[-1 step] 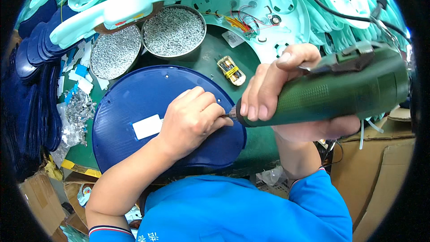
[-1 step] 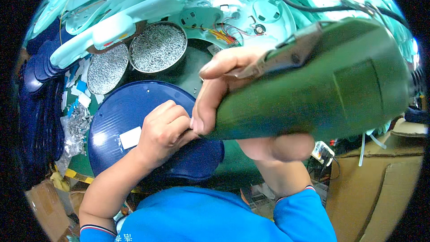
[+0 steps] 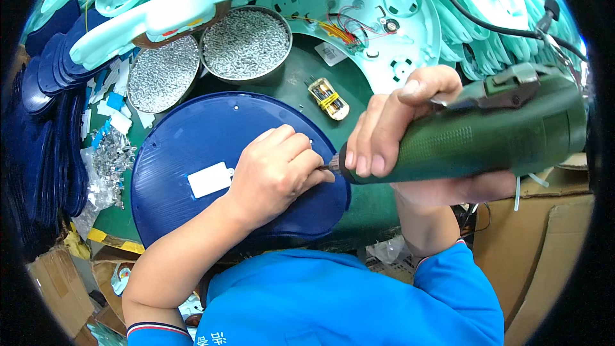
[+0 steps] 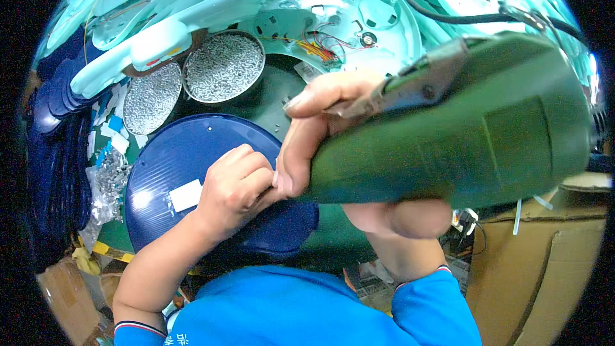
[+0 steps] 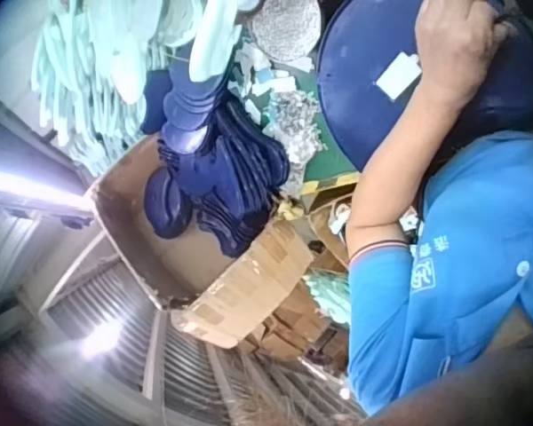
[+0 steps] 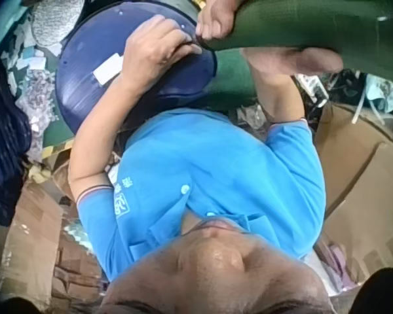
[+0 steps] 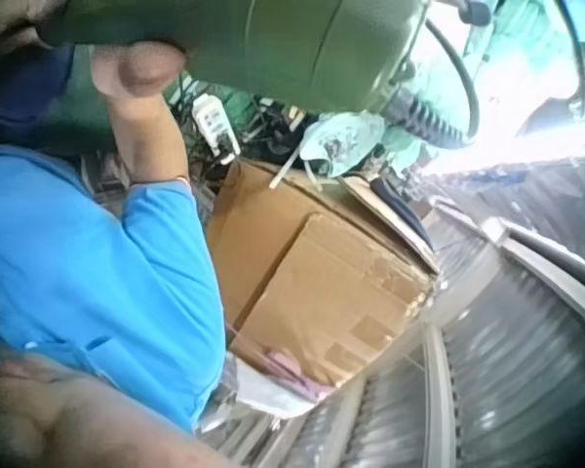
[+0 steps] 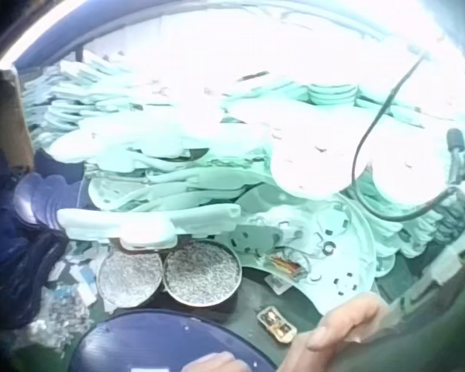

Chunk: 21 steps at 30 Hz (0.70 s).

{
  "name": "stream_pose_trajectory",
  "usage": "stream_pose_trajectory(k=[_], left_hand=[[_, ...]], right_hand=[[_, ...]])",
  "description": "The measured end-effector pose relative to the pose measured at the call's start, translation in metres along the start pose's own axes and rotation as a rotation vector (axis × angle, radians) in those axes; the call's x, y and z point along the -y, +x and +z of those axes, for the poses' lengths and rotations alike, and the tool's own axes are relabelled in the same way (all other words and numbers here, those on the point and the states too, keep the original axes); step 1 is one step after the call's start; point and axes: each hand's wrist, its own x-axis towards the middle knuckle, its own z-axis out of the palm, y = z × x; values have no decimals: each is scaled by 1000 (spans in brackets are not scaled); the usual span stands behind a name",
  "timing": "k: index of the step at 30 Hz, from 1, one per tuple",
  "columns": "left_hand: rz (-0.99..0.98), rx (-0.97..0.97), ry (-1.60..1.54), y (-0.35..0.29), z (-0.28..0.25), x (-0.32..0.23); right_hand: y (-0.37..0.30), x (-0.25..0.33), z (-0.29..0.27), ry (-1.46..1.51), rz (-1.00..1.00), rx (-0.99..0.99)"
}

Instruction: The person assembles blue plastic parts by attaching a white rectangular piece and securing it with screws using a green power drill. They then insert batteries into a compartment and place the assembled part into a box.

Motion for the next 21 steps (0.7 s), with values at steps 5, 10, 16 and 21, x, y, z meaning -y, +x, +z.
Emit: stream_pose_trajectory(k=[5, 10, 16, 21], left_hand=[[108, 10, -11, -2, 6, -18], [142, 84, -99, -7, 8, -28], [126, 105, -175, -14, 6, -33], [122, 63, -148, -20, 4, -32]], right_hand=[[-32, 26, 12, 23, 59, -65], [-45, 31, 14, 81, 16, 0], [-51, 35, 21, 97, -16, 30], [-53, 37, 23, 107, -23, 38]])
